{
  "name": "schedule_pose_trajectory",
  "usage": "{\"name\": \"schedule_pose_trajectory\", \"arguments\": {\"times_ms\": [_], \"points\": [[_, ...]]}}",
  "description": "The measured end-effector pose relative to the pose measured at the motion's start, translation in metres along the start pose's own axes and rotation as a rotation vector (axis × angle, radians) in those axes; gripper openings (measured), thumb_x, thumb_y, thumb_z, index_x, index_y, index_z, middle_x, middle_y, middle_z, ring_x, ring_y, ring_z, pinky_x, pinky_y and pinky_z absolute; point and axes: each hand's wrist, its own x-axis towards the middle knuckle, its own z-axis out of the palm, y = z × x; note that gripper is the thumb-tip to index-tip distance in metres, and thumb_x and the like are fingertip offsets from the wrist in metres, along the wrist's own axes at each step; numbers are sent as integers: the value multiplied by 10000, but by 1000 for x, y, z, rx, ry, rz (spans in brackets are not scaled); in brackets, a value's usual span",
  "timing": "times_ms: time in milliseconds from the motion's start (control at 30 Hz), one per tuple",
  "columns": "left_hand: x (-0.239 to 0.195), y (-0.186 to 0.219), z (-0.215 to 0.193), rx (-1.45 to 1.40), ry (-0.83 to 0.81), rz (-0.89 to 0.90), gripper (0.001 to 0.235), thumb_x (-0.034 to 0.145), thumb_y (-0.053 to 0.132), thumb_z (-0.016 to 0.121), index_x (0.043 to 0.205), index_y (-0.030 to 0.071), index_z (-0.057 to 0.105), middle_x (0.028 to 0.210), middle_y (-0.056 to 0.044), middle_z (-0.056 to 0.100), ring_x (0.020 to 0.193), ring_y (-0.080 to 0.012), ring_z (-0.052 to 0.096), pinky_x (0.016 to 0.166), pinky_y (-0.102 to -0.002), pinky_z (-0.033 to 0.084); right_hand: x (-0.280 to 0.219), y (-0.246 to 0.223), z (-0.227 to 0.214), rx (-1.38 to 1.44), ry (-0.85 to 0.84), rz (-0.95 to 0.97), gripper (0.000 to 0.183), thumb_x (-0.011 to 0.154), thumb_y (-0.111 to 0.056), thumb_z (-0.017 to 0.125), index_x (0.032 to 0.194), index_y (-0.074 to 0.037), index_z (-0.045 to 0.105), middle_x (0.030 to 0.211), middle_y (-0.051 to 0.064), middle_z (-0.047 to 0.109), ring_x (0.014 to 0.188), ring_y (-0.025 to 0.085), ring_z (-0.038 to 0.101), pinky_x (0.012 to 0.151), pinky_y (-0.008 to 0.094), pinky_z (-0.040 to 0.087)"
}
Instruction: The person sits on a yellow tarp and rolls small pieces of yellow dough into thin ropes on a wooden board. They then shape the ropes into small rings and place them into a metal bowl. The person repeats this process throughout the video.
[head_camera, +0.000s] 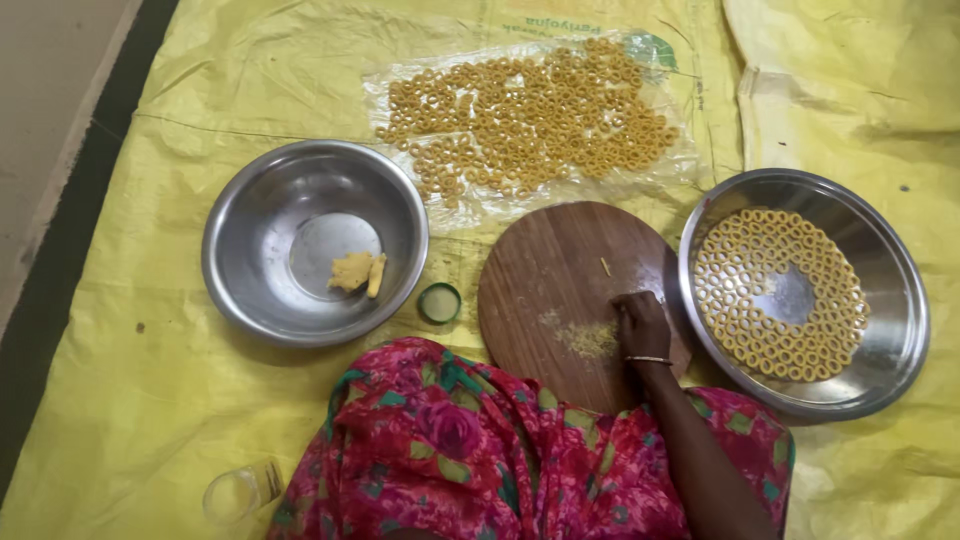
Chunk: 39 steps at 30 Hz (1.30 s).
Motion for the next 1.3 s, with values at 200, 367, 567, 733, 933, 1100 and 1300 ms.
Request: {"name": "schedule_pose_trajectory", "arguments": {"times_ms": [200,367,567,733,933,1100,1300], "points": [[-19,7,4,-7,9,27,308,912,115,764,1168,13,625,1076,-162,699,896,-278,695,763,-488,607,-1,1,3,-15,8,7,147,889,-29,649,1000,-100,714,997,126,633,910,334,650,770,435,520],[1,-4,-9,-115,139,148,317,901,112,764,1170,24,622,1055,-142,706,877,-255,706,740,-475,625,9,-2,2,118,-32,148,183,913,-48,655,1074,-101,723,1008,111,691,830,275,674,746,384,542],[140,-94,-158,402,643,322,186,1023,158,724,1062,-24,739,1022,-224,717,906,-288,667,833,-410,532,54,-18,17,188,-57,-28,275,926,-12,561,1143,-69,720,1066,154,696,944,303,677,823,395,536],[166,-181,-230,1353,689,145,573,735,183,830,1255,27,646,1332,-349,536,1194,-519,494,966,-563,437,126,8,44,149,-36,29,243,931,-10,576,1104,-54,740,1023,178,690,939,326,672,859,416,536],[182,-207,-265,1192,575,-6,509,863,198,779,1316,44,604,1236,-222,637,1158,-421,575,988,-484,475,229,91,110,95,50,364,303,903,-145,645,1184,-101,751,1178,165,712,1077,338,694,958,412,543],[188,-199,-268,1077,566,-35,442,848,183,791,1237,52,628,1182,-191,683,1105,-361,651,948,-432,528,277,116,154,28,-90,10,624,998,-186,568,1578,-23,405,1642,271,397,1537,429,340,1284,484,282],[193,-192,-266,843,573,-195,414,851,151,761,1223,50,608,1140,-172,730,1060,-305,710,918,-397,553,283,64,220,-319,-534,-104,764,1028,-513,435,1640,-129,189,1707,200,72,1549,443,94,1213,605,147]]}}
